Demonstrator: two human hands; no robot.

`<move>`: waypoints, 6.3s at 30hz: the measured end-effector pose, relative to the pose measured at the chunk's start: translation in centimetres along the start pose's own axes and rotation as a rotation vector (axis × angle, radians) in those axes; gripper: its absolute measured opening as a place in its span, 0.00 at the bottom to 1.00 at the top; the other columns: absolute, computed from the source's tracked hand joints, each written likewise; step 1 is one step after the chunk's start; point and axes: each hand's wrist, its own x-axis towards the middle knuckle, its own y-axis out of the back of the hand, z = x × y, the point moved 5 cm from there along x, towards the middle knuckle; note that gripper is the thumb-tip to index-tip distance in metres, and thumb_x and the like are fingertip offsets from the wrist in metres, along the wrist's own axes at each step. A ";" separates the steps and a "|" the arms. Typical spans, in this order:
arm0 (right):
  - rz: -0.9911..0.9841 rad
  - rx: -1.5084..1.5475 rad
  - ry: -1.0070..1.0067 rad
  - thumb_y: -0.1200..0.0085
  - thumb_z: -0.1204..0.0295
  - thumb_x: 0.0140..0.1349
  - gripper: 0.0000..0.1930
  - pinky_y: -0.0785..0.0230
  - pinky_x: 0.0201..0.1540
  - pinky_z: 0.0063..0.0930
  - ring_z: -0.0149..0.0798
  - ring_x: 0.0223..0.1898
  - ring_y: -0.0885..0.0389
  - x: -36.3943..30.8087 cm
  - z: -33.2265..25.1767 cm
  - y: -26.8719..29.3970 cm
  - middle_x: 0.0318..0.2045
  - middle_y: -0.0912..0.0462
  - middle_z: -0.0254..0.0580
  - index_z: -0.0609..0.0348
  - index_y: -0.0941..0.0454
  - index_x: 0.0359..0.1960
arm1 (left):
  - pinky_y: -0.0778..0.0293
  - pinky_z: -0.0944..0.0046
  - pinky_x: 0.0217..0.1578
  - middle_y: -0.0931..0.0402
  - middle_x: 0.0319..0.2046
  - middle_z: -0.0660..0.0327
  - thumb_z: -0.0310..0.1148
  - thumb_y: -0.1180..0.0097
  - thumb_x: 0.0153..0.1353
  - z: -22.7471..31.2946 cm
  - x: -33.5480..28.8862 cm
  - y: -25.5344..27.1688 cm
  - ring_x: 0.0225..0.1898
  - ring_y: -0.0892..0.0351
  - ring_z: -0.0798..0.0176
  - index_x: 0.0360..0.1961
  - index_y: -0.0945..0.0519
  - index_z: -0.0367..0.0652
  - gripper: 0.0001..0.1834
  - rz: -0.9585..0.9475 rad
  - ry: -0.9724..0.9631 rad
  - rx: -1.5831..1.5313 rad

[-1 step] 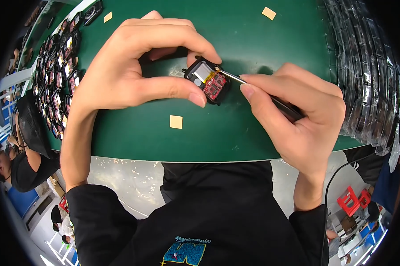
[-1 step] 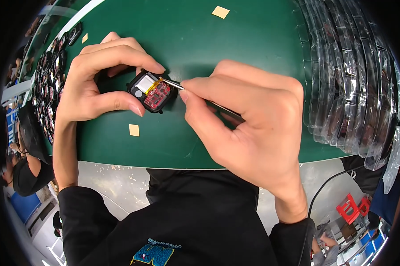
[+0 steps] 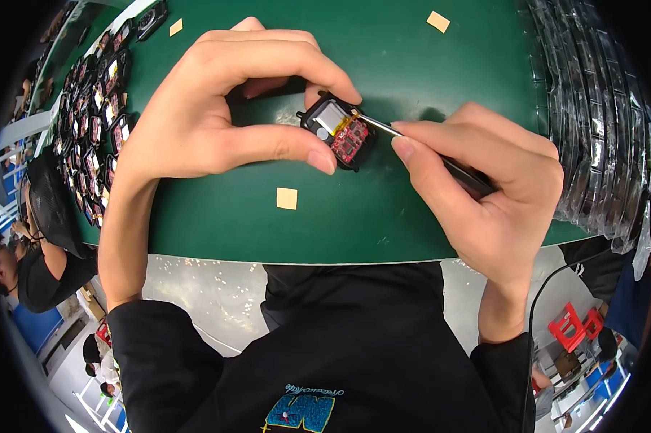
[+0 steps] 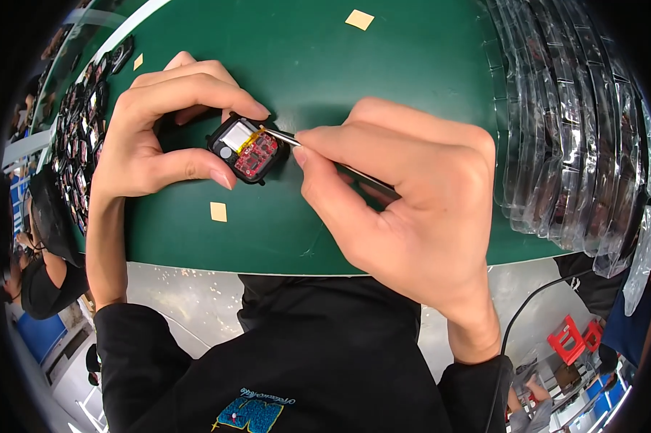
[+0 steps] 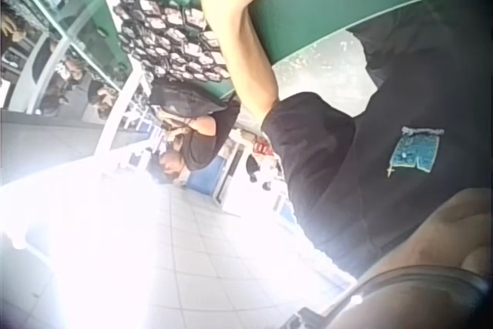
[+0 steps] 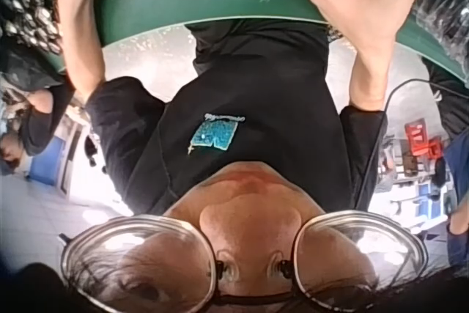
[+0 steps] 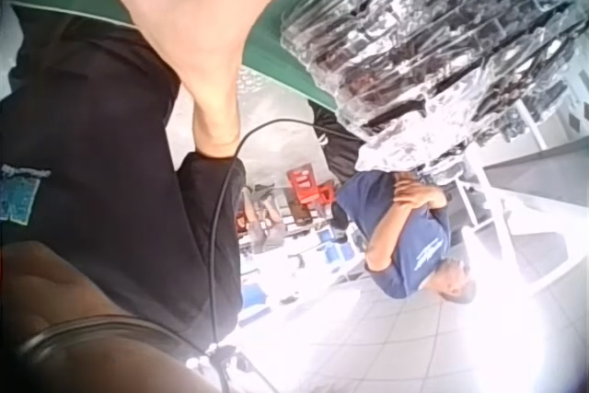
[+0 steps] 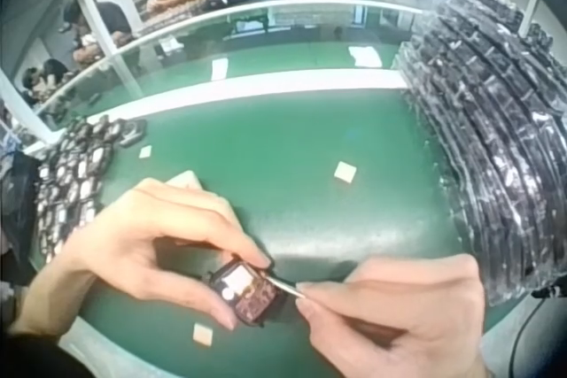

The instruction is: The recorder uses tweezers to carefully position or inspect a flexible ribbon cable on a small electronic screen module at a workstation.

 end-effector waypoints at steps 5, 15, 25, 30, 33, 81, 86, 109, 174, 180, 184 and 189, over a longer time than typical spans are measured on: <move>-0.003 0.010 -0.001 0.28 0.86 0.57 0.09 0.40 0.25 0.22 0.24 0.22 0.26 0.0 0.0 -0.1 0.22 0.19 0.34 0.65 0.06 0.38 | 0.38 0.62 0.42 0.11 0.39 0.65 0.52 0.15 0.44 -0.2 0.2 -0.2 0.35 0.21 0.66 0.49 0.08 0.40 0.35 0.007 -0.089 -0.009; -0.012 -0.015 0.037 0.27 0.87 0.56 0.09 0.41 0.25 0.21 0.23 0.21 0.26 0.0 -0.1 -0.2 0.22 0.18 0.34 0.66 0.06 0.39 | 0.38 0.61 0.41 0.10 0.39 0.63 0.52 0.15 0.46 0.5 0.3 -0.3 0.35 0.20 0.65 0.47 0.09 0.40 0.33 -0.011 -0.135 0.026; -0.020 0.019 0.028 0.27 0.87 0.57 0.09 0.41 0.25 0.21 0.24 0.22 0.25 0.0 0.0 -0.2 0.22 0.17 0.35 0.66 0.06 0.38 | 0.39 0.62 0.40 0.11 0.38 0.64 0.51 0.15 0.44 0.4 0.2 -0.1 0.33 0.24 0.66 0.47 0.08 0.40 0.33 -0.038 -0.045 0.017; -0.003 0.024 0.049 0.27 0.86 0.57 0.08 0.40 0.25 0.21 0.24 0.21 0.25 -0.1 0.1 -0.3 0.22 0.17 0.35 0.65 0.06 0.39 | 0.39 0.61 0.40 0.11 0.37 0.64 0.50 0.15 0.44 0.5 0.3 -0.1 0.33 0.23 0.65 0.47 0.08 0.39 0.32 -0.018 -0.113 0.018; 0.009 0.008 0.045 0.28 0.87 0.57 0.09 0.41 0.24 0.21 0.23 0.21 0.25 -0.1 0.1 0.0 0.22 0.17 0.34 0.65 0.06 0.38 | 0.39 0.61 0.41 0.11 0.38 0.63 0.50 0.16 0.45 0.7 0.6 0.0 0.34 0.22 0.65 0.46 0.08 0.39 0.32 -0.042 -0.131 0.077; 0.296 0.224 0.072 0.30 0.77 0.65 0.09 0.26 0.26 0.36 0.42 0.23 0.16 -1.3 0.5 1.2 0.28 0.13 0.47 0.68 0.07 0.45 | 0.23 0.61 0.49 0.08 0.42 0.60 0.51 0.26 0.69 14.9 39.4 3.9 0.43 0.17 0.67 0.56 0.08 0.39 0.26 0.049 -0.429 0.092; 0.286 0.218 0.063 0.29 0.77 0.64 0.09 0.25 0.29 0.37 0.45 0.25 0.14 -1.3 0.6 1.2 0.29 0.13 0.48 0.68 0.08 0.44 | 0.19 0.54 0.59 0.08 0.55 0.54 0.51 0.26 0.69 13.4 45.6 1.0 0.56 0.12 0.57 0.61 0.09 0.43 0.28 -0.077 -0.355 0.159; 0.224 0.137 0.077 0.29 0.78 0.65 0.06 0.32 0.24 0.30 0.33 0.21 0.20 -0.7 -1.4 1.4 0.25 0.16 0.41 0.67 0.07 0.42 | 0.19 0.44 0.62 0.11 0.56 0.48 0.45 0.36 0.71 -20.2 -6.4 22.8 0.61 0.14 0.41 0.59 0.09 0.51 0.20 0.470 0.767 0.841; 0.122 -0.177 0.104 0.24 0.86 0.54 0.14 0.48 0.24 0.18 0.18 0.21 0.34 -0.2 -0.4 0.4 0.25 0.18 0.32 0.64 0.05 0.43 | 0.36 0.62 0.43 0.19 0.33 0.61 0.42 0.16 0.43 0.8 0.5 -0.4 0.33 0.31 0.63 0.51 0.09 0.34 0.34 0.138 -0.023 0.059; 0.122 -0.156 0.102 0.25 0.87 0.55 0.13 0.45 0.24 0.19 0.19 0.21 0.31 -0.1 -0.3 0.0 0.25 0.18 0.33 0.66 0.05 0.43 | 0.37 0.61 0.43 0.16 0.35 0.61 0.39 0.16 0.42 0.8 0.7 -0.1 0.34 0.29 0.63 0.51 0.09 0.34 0.33 0.083 -0.024 0.017; 0.069 -0.095 0.048 0.26 0.87 0.57 0.11 0.40 0.25 0.20 0.24 0.22 0.25 0.1 -0.5 0.2 0.24 0.17 0.35 0.66 0.05 0.42 | 0.37 0.61 0.42 0.13 0.37 0.59 0.39 0.17 0.42 0.5 0.7 0.3 0.35 0.27 0.63 0.51 0.09 0.34 0.33 0.050 -0.011 -0.002; 0.015 -0.060 -0.004 0.27 0.87 0.57 0.11 0.38 0.26 0.21 0.25 0.23 0.23 0.0 -0.3 0.2 0.23 0.17 0.35 0.66 0.05 0.41 | 0.36 0.61 0.43 0.10 0.42 0.55 0.41 0.19 0.42 0.0 0.6 0.5 0.38 0.22 0.62 0.52 0.09 0.34 0.34 -0.029 -0.031 -0.013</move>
